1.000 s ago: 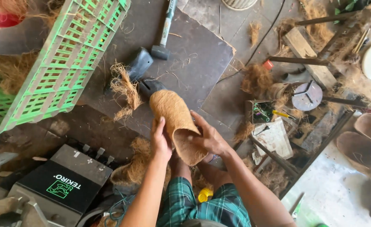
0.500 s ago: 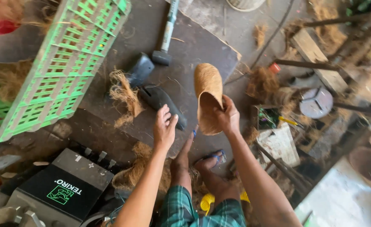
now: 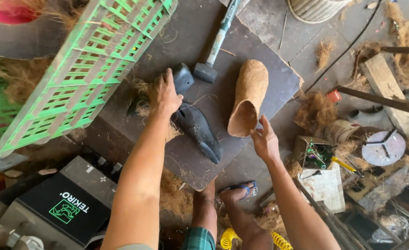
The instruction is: The person uses a green glass bottle to press and shape the interior of a coconut-fiber slipper, repeatedly rolling the bottle along the insole and toe area. They inspect the slipper by hand, then set it aside and pick up another slipper to continue shaping. The workspace contains multiple unfinished slippers, scissors, and a rubber mallet.
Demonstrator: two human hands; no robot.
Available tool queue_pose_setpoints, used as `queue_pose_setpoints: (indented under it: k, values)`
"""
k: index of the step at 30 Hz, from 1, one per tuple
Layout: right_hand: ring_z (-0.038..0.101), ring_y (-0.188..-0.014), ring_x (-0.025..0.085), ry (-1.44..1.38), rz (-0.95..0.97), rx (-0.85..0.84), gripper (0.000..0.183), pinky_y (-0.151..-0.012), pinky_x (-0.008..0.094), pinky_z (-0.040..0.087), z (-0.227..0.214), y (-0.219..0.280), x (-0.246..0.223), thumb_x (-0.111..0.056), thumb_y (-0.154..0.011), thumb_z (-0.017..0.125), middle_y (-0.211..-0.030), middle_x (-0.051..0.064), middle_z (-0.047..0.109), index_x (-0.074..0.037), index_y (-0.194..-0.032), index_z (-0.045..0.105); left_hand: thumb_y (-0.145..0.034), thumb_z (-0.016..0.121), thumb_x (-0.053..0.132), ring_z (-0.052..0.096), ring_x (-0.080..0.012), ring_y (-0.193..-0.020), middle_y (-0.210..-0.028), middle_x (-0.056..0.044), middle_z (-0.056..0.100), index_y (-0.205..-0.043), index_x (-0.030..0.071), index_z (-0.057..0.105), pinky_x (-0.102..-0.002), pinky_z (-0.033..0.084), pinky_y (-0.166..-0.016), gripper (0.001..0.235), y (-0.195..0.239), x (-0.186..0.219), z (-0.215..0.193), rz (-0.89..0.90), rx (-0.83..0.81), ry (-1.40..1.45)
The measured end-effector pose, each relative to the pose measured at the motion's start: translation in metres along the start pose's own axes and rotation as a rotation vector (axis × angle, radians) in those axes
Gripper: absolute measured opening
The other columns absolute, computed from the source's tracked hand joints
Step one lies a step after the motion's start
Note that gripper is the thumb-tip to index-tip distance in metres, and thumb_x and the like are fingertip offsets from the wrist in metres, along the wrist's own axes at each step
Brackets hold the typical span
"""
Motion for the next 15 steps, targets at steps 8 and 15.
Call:
queue_pose_setpoints:
  k: [8, 15]
  values:
    - [0.071, -0.098, 0.038, -0.018, -0.036, 0.049, 0.061, -0.083, 0.046, 0.057, -0.031, 0.112, 0.061, -0.012, -0.083, 0.070, -0.119, 0.021, 0.067, -0.009, -0.142, 0.054, -0.085, 0.077, 0.033, 0.022, -0.0397, -0.149, -0.160, -0.024, 0.028, -0.159, 0.014, 0.003, -0.064, 0.016, -0.117, 0.106, 0.001, 0.031, -0.028, -0.175, -0.266, -0.057]
    - [0.075, -0.096, 0.021, 0.211, -0.049, 0.048, 0.038, -0.085, 0.030, 0.056, -0.159, 0.305, 0.029, -0.015, -0.089, 0.063, -0.113, 0.006, 0.074, -0.016, -0.127, 0.065, -0.068, 0.085, 0.015, 0.033, -0.0527, -0.139, -0.150, -0.037, 0.043, -0.145, -0.003, 0.042, -0.069, 0.014, -0.106, 0.091, 0.048, 0.039, -0.019, 0.247, 0.082, -0.090]
Point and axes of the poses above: each hand's wrist, its own y-axis away from the middle knuckle, its own z-axis out of the palm, x = y × z, the point moved 1 cm from there along -y, towards the middle knuckle
